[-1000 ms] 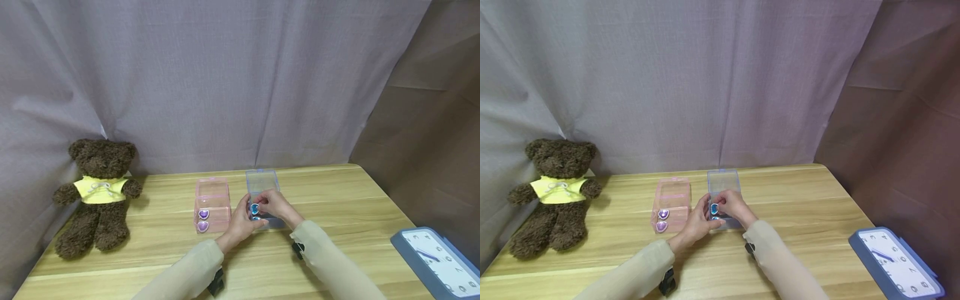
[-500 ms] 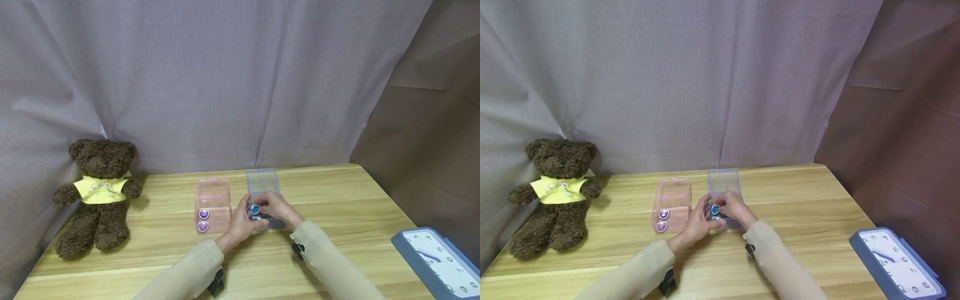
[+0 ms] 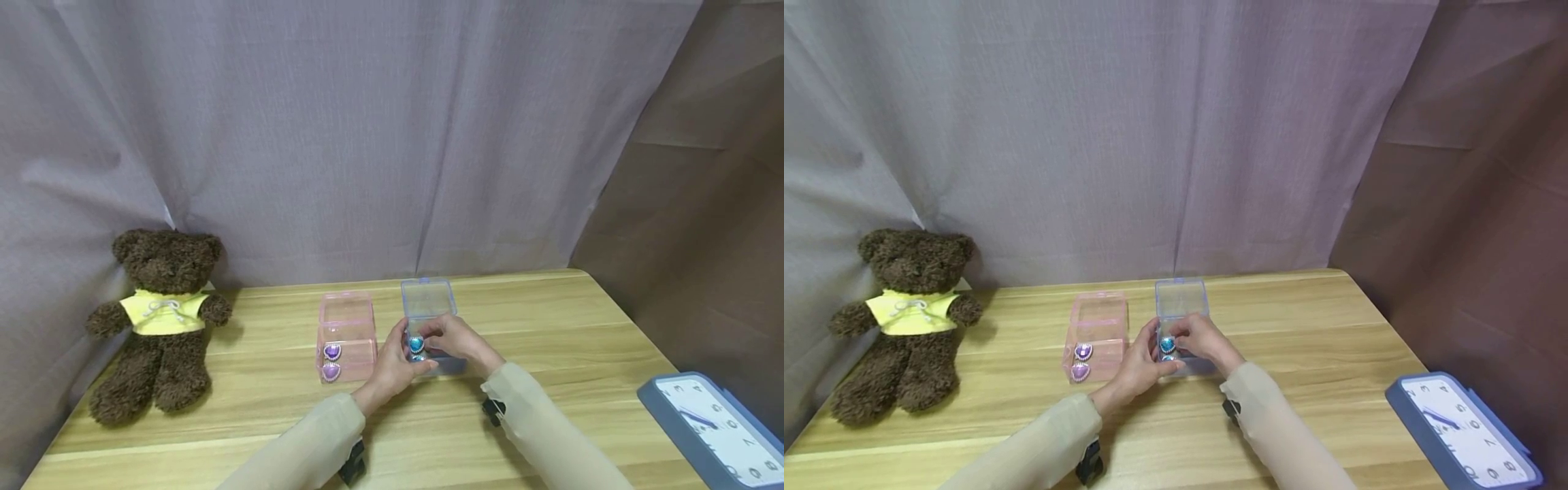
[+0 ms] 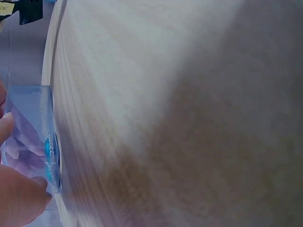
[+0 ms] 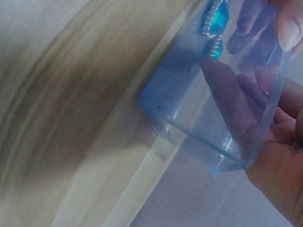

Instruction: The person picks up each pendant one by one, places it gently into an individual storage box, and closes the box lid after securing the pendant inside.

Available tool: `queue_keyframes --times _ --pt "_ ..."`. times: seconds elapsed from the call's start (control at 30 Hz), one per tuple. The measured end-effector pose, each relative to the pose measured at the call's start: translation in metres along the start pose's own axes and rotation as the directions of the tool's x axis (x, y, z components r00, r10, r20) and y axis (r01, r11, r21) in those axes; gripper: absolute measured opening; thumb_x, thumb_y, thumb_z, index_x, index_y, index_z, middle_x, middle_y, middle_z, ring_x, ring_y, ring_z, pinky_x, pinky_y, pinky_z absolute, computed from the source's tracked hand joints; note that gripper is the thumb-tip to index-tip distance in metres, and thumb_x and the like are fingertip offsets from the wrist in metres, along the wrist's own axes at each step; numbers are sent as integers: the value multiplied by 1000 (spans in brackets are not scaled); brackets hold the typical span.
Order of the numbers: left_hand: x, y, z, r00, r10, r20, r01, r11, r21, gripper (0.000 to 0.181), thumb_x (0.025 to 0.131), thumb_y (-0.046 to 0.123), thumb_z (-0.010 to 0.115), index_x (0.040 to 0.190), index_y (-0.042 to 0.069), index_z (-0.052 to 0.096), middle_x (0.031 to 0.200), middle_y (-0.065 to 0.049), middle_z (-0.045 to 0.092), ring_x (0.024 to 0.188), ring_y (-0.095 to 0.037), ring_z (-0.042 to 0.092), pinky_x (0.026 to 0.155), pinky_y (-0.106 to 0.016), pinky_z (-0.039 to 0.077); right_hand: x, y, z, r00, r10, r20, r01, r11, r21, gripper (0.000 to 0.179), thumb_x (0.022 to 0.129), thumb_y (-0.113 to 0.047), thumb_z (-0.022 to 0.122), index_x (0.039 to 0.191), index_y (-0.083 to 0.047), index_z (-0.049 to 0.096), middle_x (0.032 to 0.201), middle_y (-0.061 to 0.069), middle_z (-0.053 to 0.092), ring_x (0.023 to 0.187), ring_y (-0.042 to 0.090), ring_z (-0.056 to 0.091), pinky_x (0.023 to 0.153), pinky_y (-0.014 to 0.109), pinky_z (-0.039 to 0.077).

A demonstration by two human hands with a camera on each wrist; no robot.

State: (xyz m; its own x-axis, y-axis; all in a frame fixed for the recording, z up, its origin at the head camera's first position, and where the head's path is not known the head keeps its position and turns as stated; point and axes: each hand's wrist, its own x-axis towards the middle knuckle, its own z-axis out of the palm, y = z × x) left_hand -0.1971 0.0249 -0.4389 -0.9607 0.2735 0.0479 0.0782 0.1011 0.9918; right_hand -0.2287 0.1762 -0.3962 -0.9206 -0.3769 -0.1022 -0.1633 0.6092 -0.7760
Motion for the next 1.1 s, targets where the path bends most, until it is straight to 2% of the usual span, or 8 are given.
queue_keyframes --times 0.17,0.27,0.33,0.43,0.53,0.73,0.87,1.1 --pt "0 2 1 1000 -11 2 11 1000 -6 96 74 3 77 148 -2 15 148 -30 25 136 -37 31 110 -41 34 -3 0 -7 999 -33 -3 33 999 27 19 86 7 58 102 16 63 97 26 67 82 19 64 73 28 59" --pt "1 1 2 1000 -2 8 2 1000 -27 95 74 0 76 147 -3 15 146 -29 30 134 -38 35 108 -40 38 -3 0 -20 995 -11 -99 22 994 109 20 88 4 57 102 18 61 94 26 67 79 15 65 71 26 59" --pt "2 1 2 1000 5 13 -4 998 -57 95 73 -3 75 147 -4 16 143 -29 34 131 -39 39 104 -40 43 -1 2 -31 975 26 -220 12 986 168 19 89 3 57 101 18 60 89 25 67 72 10 64 67 23 59" --pt "3 1 2 1000 18 10 -17 996 -92 94 72 -6 74 146 -3 17 138 -27 41 123 -38 48 99 -41 48 5 8 -45 916 71 -395 -4 986 166 18 90 1 58 100 16 61 83 23 67 63 6 61 60 20 57" --pt "2 1 2 1000 17 2 -16 996 -91 93 72 -5 75 146 -3 18 139 -27 41 124 -37 48 100 -39 47 12 16 -53 887 106 -449 -55 990 126 21 89 -1 58 103 15 62 85 23 67 62 7 60 55 17 54" --pt "1 -1 3 998 56 14 -55 995 -80 93 73 -4 75 145 -7 16 140 -30 39 125 -38 47 100 -35 48 22 25 -54 911 158 -380 -99 981 169 29 90 -2 58 111 18 57 73 13 66 57 5 57 48 12 46" --pt "1 -1 3 1000 25 1 -25 995 -93 95 72 -4 76 146 -3 16 141 -26 40 125 -37 47 100 -38 47 23 25 -56 924 152 -351 -77 973 217 30 91 -1 56 113 20 55 68 6 61 54 2 51 46 11 44" --pt "1 0 4 1000 -2 -25 1 999 -42 98 72 -1 76 147 -5 12 147 -27 30 133 -38 37 110 -43 35 13 24 -61 942 157 -296 -30 919 393 33 98 -8 48 117 18 50 80 1 61 64 -2 57 60 14 53"
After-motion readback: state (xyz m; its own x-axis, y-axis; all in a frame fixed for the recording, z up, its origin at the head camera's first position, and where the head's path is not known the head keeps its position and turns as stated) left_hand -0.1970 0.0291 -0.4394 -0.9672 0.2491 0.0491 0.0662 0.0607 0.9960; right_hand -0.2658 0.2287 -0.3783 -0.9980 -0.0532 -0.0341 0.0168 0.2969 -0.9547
